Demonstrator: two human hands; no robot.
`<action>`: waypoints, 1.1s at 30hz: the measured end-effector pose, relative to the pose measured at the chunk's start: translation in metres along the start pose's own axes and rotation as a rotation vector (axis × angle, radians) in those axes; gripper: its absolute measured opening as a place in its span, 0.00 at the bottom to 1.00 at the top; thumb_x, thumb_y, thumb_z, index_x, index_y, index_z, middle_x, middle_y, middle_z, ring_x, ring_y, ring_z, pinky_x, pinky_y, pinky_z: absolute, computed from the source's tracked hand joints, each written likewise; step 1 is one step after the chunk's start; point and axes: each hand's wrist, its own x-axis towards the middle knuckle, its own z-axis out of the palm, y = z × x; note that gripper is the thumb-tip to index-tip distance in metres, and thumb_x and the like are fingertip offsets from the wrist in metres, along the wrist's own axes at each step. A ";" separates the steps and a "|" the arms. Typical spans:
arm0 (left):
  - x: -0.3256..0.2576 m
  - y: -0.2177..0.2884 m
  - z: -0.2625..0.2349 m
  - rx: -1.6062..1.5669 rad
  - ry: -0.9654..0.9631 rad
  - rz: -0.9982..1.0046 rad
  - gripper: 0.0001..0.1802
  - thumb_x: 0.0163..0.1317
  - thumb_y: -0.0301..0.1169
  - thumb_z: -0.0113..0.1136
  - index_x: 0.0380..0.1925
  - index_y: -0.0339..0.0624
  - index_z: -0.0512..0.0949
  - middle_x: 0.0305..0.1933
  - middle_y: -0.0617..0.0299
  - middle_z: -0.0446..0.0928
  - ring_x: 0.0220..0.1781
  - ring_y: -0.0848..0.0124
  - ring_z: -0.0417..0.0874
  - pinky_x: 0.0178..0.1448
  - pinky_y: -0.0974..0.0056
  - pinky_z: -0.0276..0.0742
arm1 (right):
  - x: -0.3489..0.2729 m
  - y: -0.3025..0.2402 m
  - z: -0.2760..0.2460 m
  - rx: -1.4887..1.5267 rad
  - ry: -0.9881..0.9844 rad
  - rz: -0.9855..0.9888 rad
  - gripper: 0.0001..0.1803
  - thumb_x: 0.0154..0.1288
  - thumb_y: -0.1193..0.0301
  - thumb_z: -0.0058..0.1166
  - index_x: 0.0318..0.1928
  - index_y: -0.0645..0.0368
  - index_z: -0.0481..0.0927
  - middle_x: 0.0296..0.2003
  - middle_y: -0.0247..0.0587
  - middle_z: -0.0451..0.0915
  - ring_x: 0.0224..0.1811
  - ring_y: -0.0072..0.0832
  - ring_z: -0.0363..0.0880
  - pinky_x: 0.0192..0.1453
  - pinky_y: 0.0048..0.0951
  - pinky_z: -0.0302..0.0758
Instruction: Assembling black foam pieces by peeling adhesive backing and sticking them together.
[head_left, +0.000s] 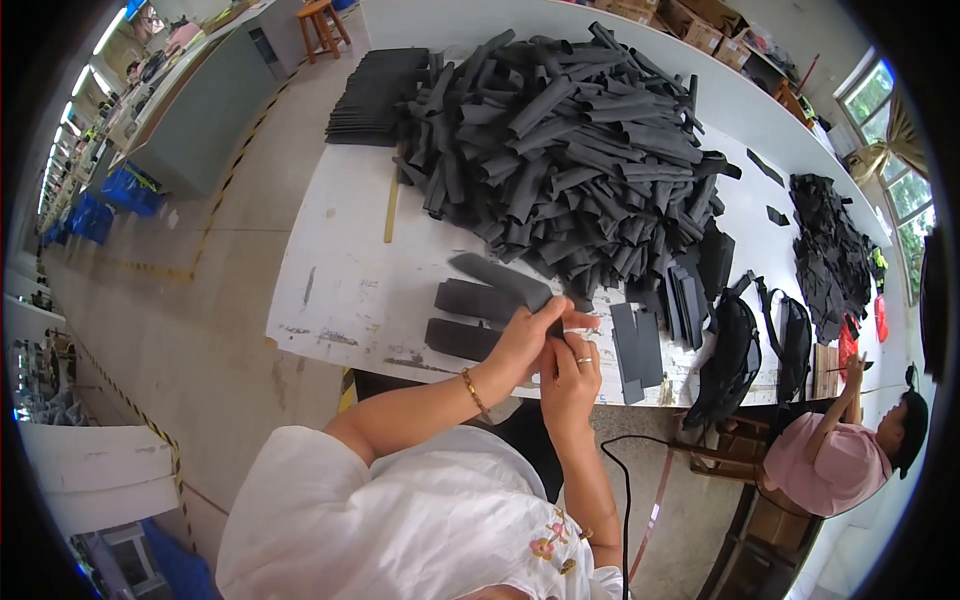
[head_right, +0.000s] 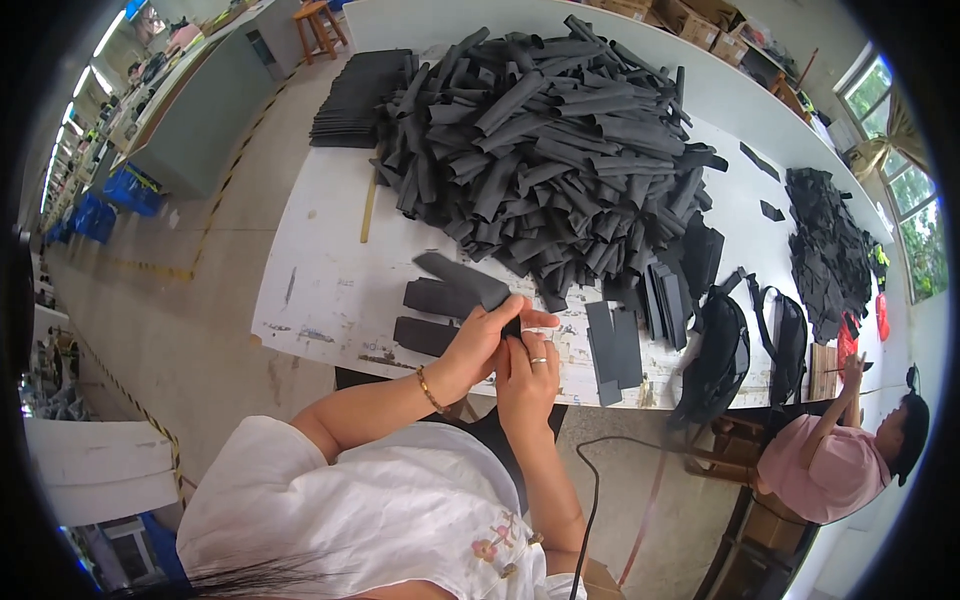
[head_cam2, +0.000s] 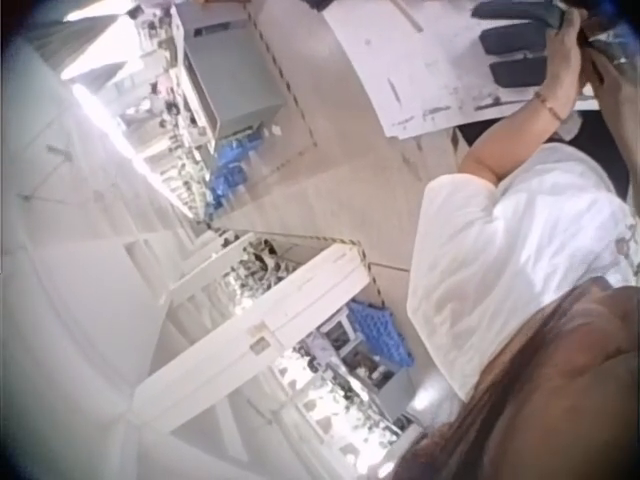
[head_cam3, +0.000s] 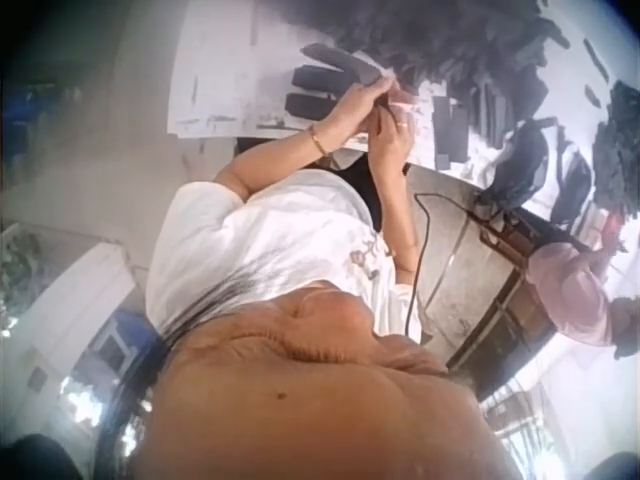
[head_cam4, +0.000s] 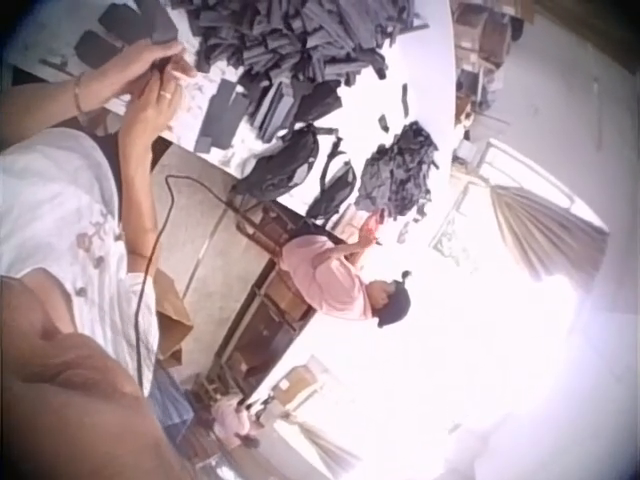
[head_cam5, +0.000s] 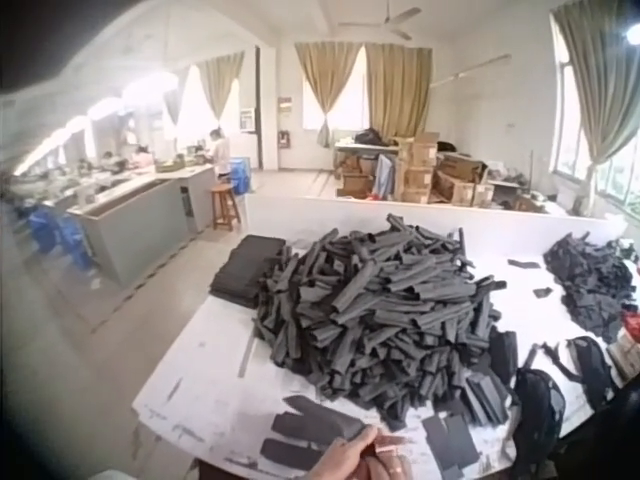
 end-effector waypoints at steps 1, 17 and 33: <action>-0.001 -0.001 -0.001 0.014 -0.015 -0.011 0.14 0.73 0.39 0.51 0.39 0.39 0.74 0.48 0.49 0.83 0.45 0.69 0.82 0.51 0.63 0.79 | 0.001 0.001 0.003 0.003 0.000 0.000 0.06 0.55 0.83 0.61 0.35 0.67 0.81 0.38 0.45 0.79 0.36 0.43 0.76 0.39 0.39 0.74; 0.000 0.013 -0.011 -0.147 -0.131 0.059 0.16 0.75 0.44 0.46 0.36 0.45 0.72 0.52 0.46 0.80 0.60 0.57 0.78 0.60 0.52 0.75 | -0.012 0.021 -0.021 0.165 -0.063 -0.041 0.09 0.58 0.83 0.62 0.38 0.62 0.78 0.44 0.49 0.78 0.40 0.46 0.82 0.40 0.37 0.80; -0.011 -0.020 -0.003 0.134 -0.047 0.137 0.15 0.73 0.41 0.53 0.34 0.40 0.73 0.48 0.44 0.82 0.50 0.63 0.84 0.57 0.59 0.79 | -0.016 0.014 -0.005 0.218 0.022 0.006 0.10 0.57 0.82 0.64 0.39 0.60 0.81 0.41 0.47 0.80 0.35 0.44 0.83 0.35 0.37 0.79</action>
